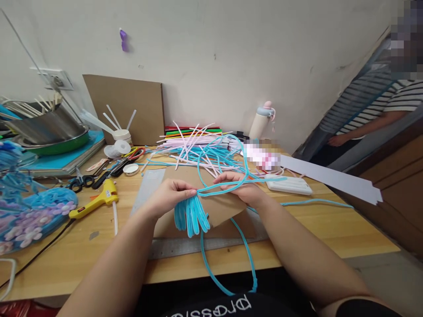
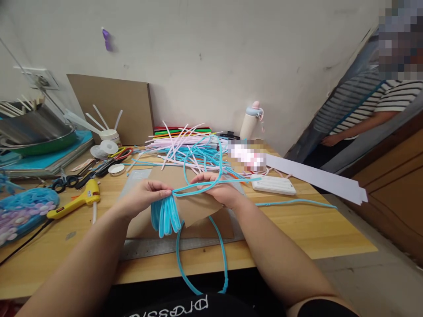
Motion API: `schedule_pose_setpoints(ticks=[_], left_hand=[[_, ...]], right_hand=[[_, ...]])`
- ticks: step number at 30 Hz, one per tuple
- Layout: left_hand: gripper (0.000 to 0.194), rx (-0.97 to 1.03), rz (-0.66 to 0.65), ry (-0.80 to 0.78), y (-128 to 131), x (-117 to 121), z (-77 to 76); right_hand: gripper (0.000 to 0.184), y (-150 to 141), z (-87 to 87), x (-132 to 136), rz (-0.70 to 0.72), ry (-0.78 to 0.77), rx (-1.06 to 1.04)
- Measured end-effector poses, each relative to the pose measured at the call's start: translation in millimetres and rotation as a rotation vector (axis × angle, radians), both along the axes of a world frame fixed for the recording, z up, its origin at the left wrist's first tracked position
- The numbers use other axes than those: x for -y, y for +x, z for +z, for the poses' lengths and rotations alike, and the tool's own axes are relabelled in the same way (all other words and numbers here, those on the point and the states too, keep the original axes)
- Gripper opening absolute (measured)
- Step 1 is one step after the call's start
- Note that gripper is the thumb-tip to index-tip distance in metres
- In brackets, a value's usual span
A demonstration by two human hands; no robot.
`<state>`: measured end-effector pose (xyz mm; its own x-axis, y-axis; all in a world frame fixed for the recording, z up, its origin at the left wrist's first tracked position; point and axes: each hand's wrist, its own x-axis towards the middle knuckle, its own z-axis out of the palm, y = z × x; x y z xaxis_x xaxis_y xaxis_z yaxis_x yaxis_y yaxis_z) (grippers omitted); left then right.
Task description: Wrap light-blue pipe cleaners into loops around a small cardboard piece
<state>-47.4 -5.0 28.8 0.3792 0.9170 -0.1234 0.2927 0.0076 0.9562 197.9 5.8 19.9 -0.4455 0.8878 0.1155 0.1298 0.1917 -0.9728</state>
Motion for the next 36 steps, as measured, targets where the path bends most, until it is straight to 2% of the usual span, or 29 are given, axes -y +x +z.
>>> schedule_pose_setpoints(ticks=[5, 9, 15, 22, 29, 36], left_hand=[[0.027, -0.041, -0.011, 0.028, 3.6, 1.8, 2.5], [0.03, -0.076, -0.032, 0.038, 5.3, 2.7, 2.9], [0.03, -0.093, 0.017, 0.023, 6.3, 2.5, 5.1], [0.031, -0.021, 0.032, -0.022, 7.0, 3.8, 5.7], [0.031, -0.042, 0.025, -0.007, 7.0, 4.1, 6.5], [0.026, -0.068, -0.035, 0.002, 7.5, 5.0, 7.8]], right_hand=[[0.025, -2.6, 5.3, 4.5, 0.005, -0.005, -0.046], [0.024, -3.8, 3.4, 4.8, -0.04, 0.102, 0.003], [0.021, -5.4, 2.1, 6.6, -0.086, 0.308, 0.116], [0.016, -7.9, 3.5, 8.3, -0.146, 0.37, 0.155], [0.017, -10.0, 7.1, 12.7, -0.108, 0.248, 0.123], [0.015, -10.8, 6.5, 13.9, -0.105, 0.254, 0.09]])
